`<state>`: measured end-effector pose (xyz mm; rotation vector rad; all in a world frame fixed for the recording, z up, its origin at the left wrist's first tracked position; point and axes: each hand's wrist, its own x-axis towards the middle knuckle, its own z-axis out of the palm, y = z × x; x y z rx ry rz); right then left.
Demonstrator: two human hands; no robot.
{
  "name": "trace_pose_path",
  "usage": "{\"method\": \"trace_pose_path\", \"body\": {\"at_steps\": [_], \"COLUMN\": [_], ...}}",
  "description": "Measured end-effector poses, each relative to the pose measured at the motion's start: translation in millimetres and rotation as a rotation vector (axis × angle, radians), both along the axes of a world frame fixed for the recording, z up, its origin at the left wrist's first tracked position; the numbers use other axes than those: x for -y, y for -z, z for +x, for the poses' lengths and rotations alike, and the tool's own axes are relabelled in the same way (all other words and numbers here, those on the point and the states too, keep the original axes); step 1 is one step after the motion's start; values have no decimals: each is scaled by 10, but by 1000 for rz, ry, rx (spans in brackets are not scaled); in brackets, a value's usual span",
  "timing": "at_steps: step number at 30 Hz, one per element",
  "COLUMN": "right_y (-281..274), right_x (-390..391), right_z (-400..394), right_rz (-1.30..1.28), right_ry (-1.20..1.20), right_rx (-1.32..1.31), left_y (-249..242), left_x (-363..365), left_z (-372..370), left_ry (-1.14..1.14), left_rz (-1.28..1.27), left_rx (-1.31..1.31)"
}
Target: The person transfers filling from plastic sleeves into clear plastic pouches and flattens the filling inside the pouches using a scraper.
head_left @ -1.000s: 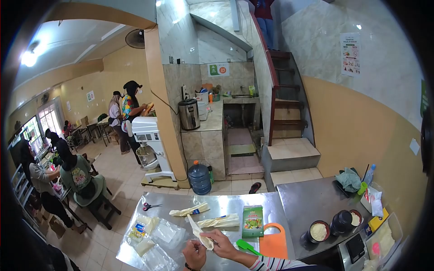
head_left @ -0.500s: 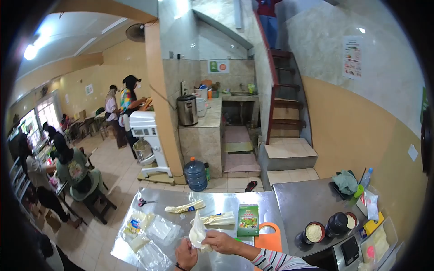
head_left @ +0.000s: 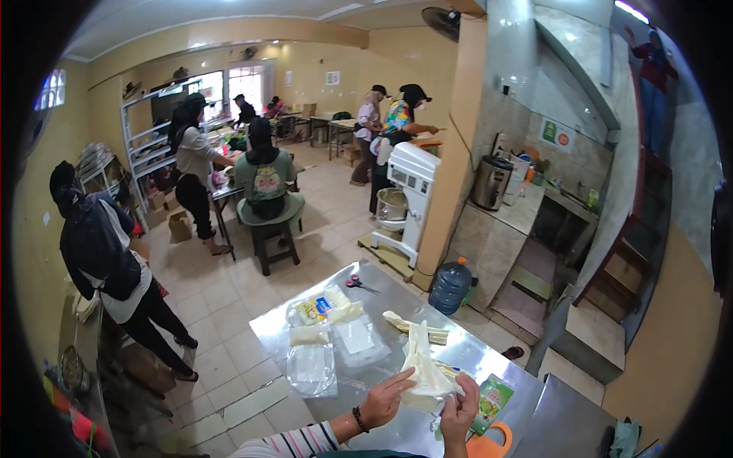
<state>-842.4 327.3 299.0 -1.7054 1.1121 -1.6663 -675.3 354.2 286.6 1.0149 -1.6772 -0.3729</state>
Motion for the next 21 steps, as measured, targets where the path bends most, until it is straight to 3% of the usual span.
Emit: {"method": "trace_pose_path", "body": {"at_steps": [1, 2, 3, 5, 9, 14, 17, 19, 20, 21], "right_y": [-38, 69, 119, 161, -27, -163, -200, -246, -255, -253], "right_x": [-31, -11, 48, 166, 42, 111, 115, 67, 19, -20], "right_z": [53, 16, -43, -120, -34, 72, 97, 158, 181, 238], "right_rz": [294, 506, 514, -38, -221, -410, -491, -503, -513, -504], "right_ry": [-171, -306, -323, -238, -42, -41, -138, -214, -282, -284], "right_rx": [283, 373, 365, -75, -287, -257, -262, -240, -225, -222], "left_y": [14, 24, 38, 84, -17, -147, -175, 5, 62, 28], "left_x": [-26, -39, -53, -48, -106, -285, -402, -376, -238, -205], "left_z": [-17, -35, -49, -13, 82, 125, 191, 198, 227, 275], "left_ry": [-19, -2, 17, 19, -2, 7, 159, -175, -122, -126], "left_rz": [8, 26, 43, 10, -62, 40, 95, 215, 397, 406], "left_rx": [-4, -16, -29, -11, 90, -7, -99, -440, -662, -660]}}
